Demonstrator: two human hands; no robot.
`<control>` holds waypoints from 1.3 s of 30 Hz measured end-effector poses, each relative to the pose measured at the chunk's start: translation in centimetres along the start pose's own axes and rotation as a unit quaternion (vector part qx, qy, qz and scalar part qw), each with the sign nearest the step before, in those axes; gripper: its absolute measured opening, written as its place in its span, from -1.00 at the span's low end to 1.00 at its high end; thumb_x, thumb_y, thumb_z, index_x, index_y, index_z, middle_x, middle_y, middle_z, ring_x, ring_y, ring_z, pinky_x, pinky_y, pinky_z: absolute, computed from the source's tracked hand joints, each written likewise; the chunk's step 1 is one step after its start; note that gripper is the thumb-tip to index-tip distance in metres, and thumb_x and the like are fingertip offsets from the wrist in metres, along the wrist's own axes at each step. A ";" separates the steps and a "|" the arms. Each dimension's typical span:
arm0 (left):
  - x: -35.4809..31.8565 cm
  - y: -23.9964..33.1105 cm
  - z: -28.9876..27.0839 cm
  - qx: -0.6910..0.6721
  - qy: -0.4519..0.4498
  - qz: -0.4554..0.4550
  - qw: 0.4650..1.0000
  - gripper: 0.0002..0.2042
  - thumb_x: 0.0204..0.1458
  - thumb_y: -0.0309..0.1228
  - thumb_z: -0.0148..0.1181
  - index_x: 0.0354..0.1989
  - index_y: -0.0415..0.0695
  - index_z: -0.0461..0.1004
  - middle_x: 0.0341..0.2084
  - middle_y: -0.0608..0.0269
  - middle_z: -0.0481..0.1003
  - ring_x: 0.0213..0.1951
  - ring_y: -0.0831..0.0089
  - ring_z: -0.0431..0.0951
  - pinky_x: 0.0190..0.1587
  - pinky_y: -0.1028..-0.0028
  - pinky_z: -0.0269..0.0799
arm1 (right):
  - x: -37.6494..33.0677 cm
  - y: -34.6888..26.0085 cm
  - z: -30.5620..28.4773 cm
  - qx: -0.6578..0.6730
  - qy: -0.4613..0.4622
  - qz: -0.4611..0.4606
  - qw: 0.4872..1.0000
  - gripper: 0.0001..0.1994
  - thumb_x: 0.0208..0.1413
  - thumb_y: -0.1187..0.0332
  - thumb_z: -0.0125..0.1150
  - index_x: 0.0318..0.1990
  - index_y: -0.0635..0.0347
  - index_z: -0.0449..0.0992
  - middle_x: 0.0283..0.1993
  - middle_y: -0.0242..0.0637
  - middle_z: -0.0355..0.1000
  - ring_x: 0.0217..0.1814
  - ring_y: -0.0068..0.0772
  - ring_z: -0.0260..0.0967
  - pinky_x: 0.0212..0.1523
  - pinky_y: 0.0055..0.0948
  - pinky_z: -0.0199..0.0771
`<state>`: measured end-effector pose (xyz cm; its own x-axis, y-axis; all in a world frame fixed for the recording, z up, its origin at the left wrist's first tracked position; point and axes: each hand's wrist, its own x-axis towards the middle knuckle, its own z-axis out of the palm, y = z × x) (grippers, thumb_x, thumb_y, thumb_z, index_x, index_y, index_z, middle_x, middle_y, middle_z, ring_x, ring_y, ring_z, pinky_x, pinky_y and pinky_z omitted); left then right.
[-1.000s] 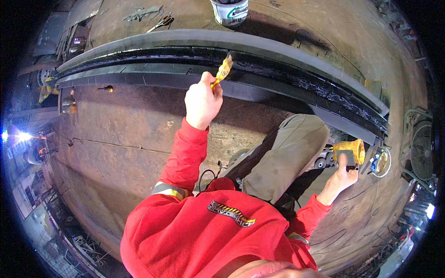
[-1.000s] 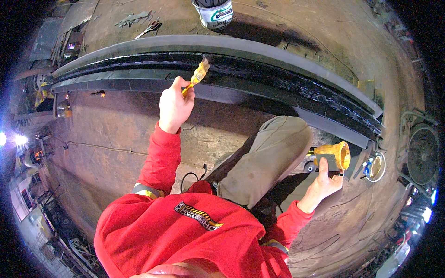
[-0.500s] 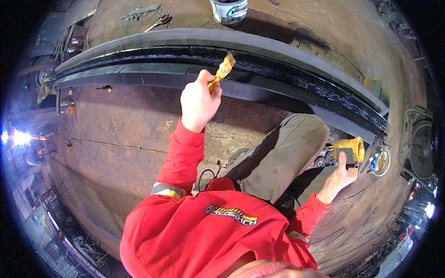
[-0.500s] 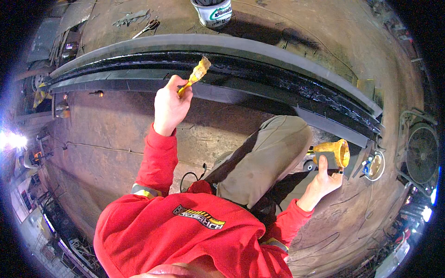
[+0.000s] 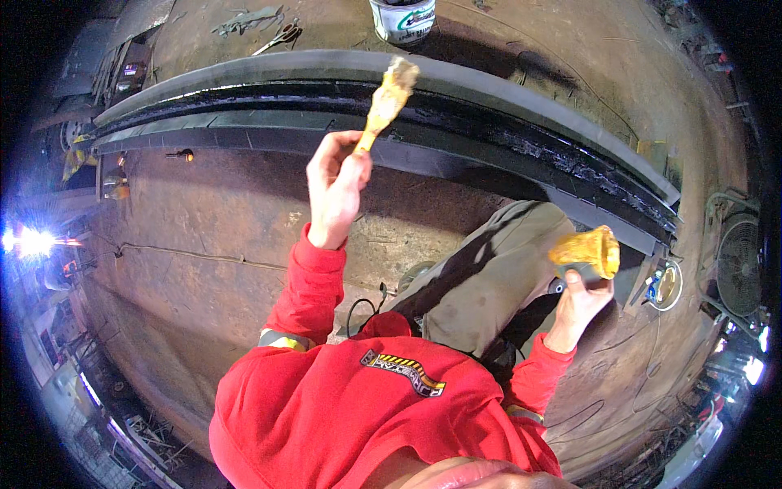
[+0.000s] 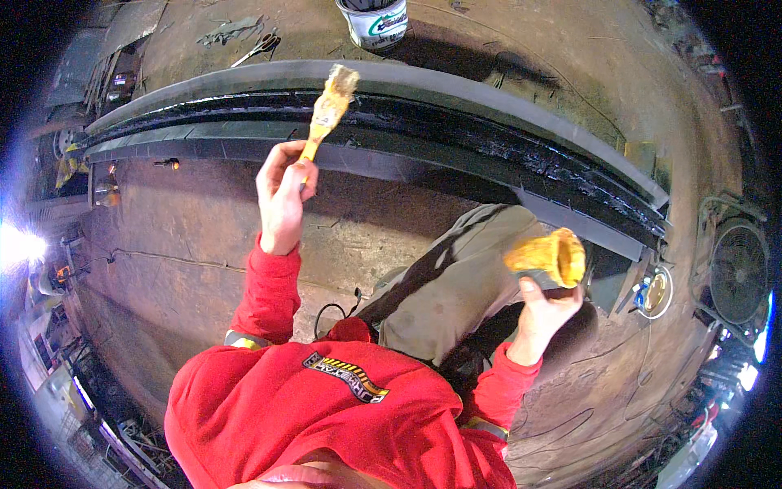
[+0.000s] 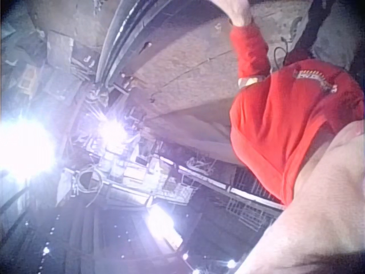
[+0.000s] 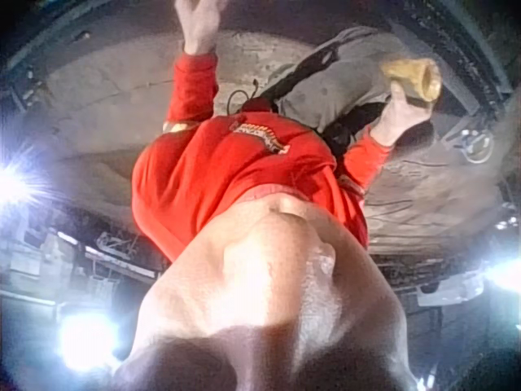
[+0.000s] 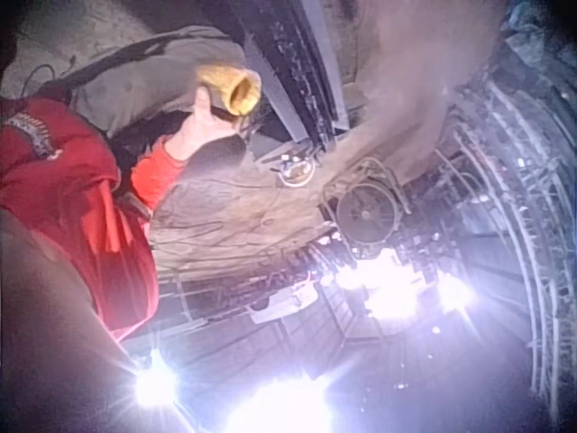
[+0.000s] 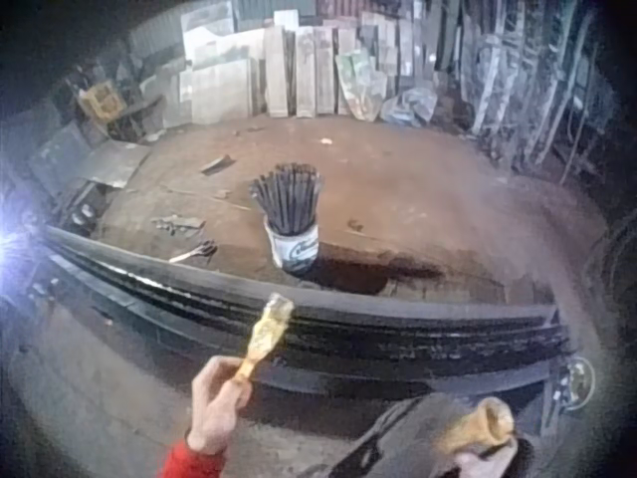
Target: The person applies a yellow substance to a long, curved metal beam using a paintbrush. They repeatedly dip the brush into a small container held in the other hand and spread the substance along the beam's surface.
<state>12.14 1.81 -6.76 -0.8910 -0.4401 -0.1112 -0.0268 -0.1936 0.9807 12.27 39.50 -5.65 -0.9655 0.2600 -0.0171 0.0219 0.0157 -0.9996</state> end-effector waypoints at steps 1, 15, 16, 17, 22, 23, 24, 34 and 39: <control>0.0 0.0 1.0 -0.016 -0.006 -0.029 0.999 -0.77 0.15 -0.47 0.03 -0.04 -0.26 0.40 -0.54 0.35 0.40 -0.58 0.67 0.27 -0.54 0.62 0.15 | -0.4 -0.2 0.9 0.004 -0.017 0.015 1.000 -0.18 -0.40 0.33 0.70 0.13 0.41 0.44 0.01 -0.19 0.52 -0.02 -0.34 0.52 0.09 -0.30 0.52; -1.9 -3.6 9.2 -0.230 -0.251 -0.178 0.923 -0.72 0.05 -0.48 0.34 -0.07 -0.23 0.48 -0.23 0.31 0.54 -0.18 0.58 0.51 -0.03 0.52 0.44 | -3.6 0.3 8.0 0.023 -0.356 0.117 0.927 -0.17 -0.52 0.16 0.73 0.04 0.36 0.54 0.24 0.02 0.37 0.38 -0.08 0.22 0.31 -0.19 0.27; -2.0 -3.4 9.3 -0.220 -0.261 -0.178 0.923 -0.71 0.04 -0.47 0.34 -0.07 -0.23 0.48 -0.23 0.31 0.54 -0.18 0.58 0.51 -0.04 0.52 0.44 | -3.5 0.3 8.0 0.006 -0.371 0.108 0.922 -0.12 -0.53 0.17 0.73 0.08 0.38 0.51 0.20 -0.09 0.42 0.39 -0.11 0.21 0.31 -0.20 0.27; -1.9 -3.8 9.4 -0.213 -0.274 -0.174 0.921 -0.70 0.04 -0.45 0.36 -0.07 -0.23 0.48 -0.25 0.32 0.54 -0.19 0.59 0.51 -0.06 0.51 0.45 | -3.7 0.2 8.1 0.017 -0.361 0.120 0.925 -0.10 -0.54 0.18 0.73 0.11 0.38 0.50 0.17 -0.12 0.45 0.38 -0.11 0.22 0.32 -0.18 0.26; -1.8 -3.1 9.5 -0.200 -0.306 -0.191 0.911 -0.72 0.05 -0.43 0.37 -0.08 -0.23 0.52 -0.25 0.30 0.57 -0.22 0.58 0.53 -0.10 0.52 0.47 | -3.1 -0.2 8.2 -0.072 -0.394 0.045 0.915 -0.03 -0.57 0.23 0.74 0.19 0.36 0.45 0.22 -0.09 0.40 0.33 -0.15 0.26 0.33 -0.17 0.25; -1.8 -3.0 9.5 -0.192 -0.303 -0.177 0.917 -0.72 0.06 -0.43 0.37 -0.09 -0.24 0.53 -0.24 0.29 0.57 -0.23 0.59 0.53 -0.11 0.52 0.47 | -3.1 -0.1 8.2 -0.078 -0.390 0.039 0.917 -0.03 -0.57 0.25 0.74 0.19 0.35 0.44 0.24 -0.07 0.38 0.32 -0.15 0.26 0.33 -0.17 0.25; -1.5 -3.0 9.2 -0.143 -0.265 -0.135 0.944 -0.75 0.06 -0.43 0.37 -0.12 -0.24 0.55 -0.26 0.29 0.58 -0.24 0.59 0.53 -0.13 0.52 0.48 | -3.2 0.0 8.2 -0.083 -0.386 0.035 0.918 -0.02 -0.57 0.26 0.74 0.20 0.35 0.44 0.26 -0.05 0.36 0.32 -0.16 0.27 0.34 -0.18 0.24; 6.9 -6.6 3.5 0.523 0.176 0.231 0.801 -0.86 -0.13 -0.27 0.44 -0.45 -0.02 0.66 -0.58 0.17 0.47 -0.43 0.17 0.50 -0.35 0.25 0.40 | -3.0 -0.8 8.6 -0.011 -0.334 0.017 0.942 -0.02 -0.59 0.34 0.73 0.22 0.28 0.44 0.36 -0.01 0.20 0.25 -0.20 0.37 0.23 -0.24 0.46; 7.5 -8.4 3.9 0.546 0.206 0.209 0.785 -0.85 -0.17 -0.25 0.43 -0.47 0.02 0.64 -0.44 0.19 0.50 -0.27 0.14 0.46 -0.18 0.20 0.32 | -2.7 -0.6 7.9 -0.038 -0.312 -0.003 0.949 -0.04 -0.58 0.29 0.73 0.20 0.26 0.46 0.35 0.00 0.23 0.22 -0.19 0.39 0.22 -0.23 0.46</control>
<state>3.88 3.52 -15.18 -0.7097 -0.5548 0.4342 -0.3442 0.8108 0.4734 12.84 31.17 -5.13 -0.9306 -0.3634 -0.0440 0.0112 0.0919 -0.9957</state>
